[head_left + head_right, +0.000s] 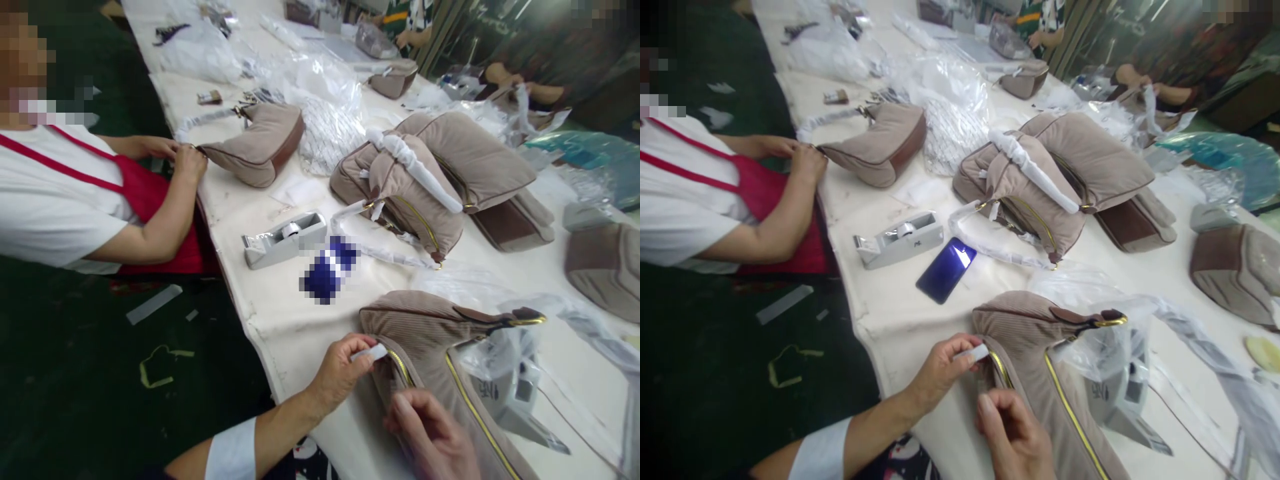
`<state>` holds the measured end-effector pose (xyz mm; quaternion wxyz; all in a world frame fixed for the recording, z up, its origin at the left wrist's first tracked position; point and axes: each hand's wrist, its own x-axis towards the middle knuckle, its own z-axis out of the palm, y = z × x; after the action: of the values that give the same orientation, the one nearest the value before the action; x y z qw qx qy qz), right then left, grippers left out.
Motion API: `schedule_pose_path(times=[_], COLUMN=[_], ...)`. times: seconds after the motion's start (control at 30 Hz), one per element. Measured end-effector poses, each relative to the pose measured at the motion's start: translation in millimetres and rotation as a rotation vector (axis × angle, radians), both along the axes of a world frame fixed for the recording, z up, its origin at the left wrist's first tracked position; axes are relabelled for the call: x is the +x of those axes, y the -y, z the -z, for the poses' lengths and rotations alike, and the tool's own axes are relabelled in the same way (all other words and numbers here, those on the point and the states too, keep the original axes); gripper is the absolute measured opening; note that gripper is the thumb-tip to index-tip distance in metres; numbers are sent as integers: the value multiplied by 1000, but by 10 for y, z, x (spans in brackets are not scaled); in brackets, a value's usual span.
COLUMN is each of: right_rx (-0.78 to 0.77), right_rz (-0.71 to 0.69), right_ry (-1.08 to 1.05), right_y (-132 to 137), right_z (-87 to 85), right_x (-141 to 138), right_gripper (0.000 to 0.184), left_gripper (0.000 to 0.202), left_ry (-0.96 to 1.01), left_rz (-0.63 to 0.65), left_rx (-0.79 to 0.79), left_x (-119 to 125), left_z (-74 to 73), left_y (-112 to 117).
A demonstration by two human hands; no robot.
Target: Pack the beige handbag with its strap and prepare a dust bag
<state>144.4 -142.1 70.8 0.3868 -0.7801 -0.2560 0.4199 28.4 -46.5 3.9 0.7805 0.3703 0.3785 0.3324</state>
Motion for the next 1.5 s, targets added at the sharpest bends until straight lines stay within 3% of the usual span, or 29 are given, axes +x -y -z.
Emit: schedule_pose_path(times=[0.17,0.43,0.67,0.9,1.0,1.23,1.37,1.5], right_rx=[-38,-175,-231,-155,-158,-149,-127,-137], right_rz=[-80,-111,-135,-247,-237,-145,-64,45], right_ry=[124,315,414,320,409,398,247,152], right_y=[-436,-460,-489,-404,-374,-318,-335,-354], right_z=[51,81,152,178,220,449,533,566], right_x=[-234,-144,-84,63,64,-78,-139,-133], right_gripper=[42,45,45,39,38,46,45,42], left_gripper=[21,19,21,35,37,41,43,44], left_ry=[-15,15,86,114,110,200,215,162], left_rz=[-39,-33,46,122,190,358,402,355], left_rx=[52,55,55,-195,-333,-705,-756,-658], left_x=[-64,-62,-105,-77,-82,-154,-200,-196], left_z=[-16,24,69,3,-4,198,218,126], left_y=[-8,6,-52,-59,-75,-86,-78,-45])
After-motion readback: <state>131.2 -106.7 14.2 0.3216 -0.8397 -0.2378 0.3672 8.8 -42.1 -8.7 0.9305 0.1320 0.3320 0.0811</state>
